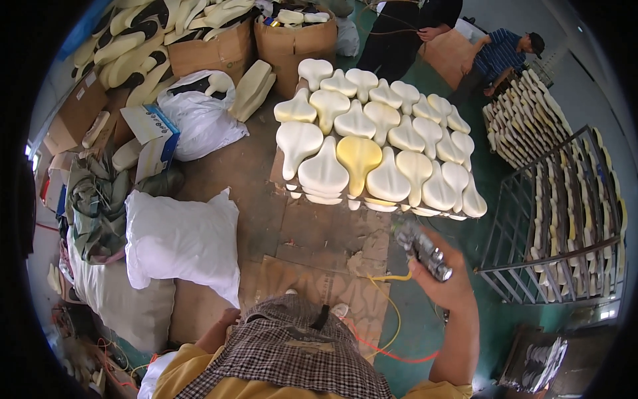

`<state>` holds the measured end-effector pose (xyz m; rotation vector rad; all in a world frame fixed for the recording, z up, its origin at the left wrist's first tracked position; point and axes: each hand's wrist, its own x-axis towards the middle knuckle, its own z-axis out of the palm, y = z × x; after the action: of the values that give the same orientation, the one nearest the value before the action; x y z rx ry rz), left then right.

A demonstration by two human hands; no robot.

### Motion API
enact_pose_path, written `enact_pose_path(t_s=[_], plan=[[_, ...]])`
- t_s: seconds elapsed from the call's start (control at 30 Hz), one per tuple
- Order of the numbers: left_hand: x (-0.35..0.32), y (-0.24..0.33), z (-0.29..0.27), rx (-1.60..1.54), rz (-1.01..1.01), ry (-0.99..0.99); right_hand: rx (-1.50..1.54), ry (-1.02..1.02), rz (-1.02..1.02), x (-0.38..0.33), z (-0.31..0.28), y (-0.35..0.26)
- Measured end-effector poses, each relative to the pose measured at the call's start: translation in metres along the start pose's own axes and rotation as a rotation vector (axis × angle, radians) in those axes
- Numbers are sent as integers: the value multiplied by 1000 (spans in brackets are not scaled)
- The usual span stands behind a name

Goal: Apply spray coating to foam bicycle seats and organize them on storage racks.

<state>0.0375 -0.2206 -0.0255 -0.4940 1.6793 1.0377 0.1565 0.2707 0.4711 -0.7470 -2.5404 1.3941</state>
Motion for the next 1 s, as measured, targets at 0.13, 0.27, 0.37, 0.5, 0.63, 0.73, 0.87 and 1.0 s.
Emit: enact_pose_path(t_s=[0.13, 0.27, 0.37, 0.5, 0.63, 0.73, 0.87, 1.0], plan=[[2, -4, -2, -41, 33, 48, 40, 97, 36, 2, 3, -1], [1, 10, 0, 9, -16, 33, -7, 6, 17, -8, 4, 2], [2, 6, -7, 34, -40, -25, -28, -67, -69, -3, 13, -5], [-7, 24, 1, 42, -52, -13, 61, 36, -37, 8, 21, -12], [-11, 24, -4, 4, -54, 0, 68, 5, -111, 23, 28, -19], [-9, 19, -7, -1, -65, -16, 137, 68, -100, 38, 34, -33], [-12, 7, -7, -64, -55, 33, 70, -9, -139, 32, 38, -32], [-8, -9, -8, -79, 25, 43, 25, -80, -159, 34, 42, -33]])
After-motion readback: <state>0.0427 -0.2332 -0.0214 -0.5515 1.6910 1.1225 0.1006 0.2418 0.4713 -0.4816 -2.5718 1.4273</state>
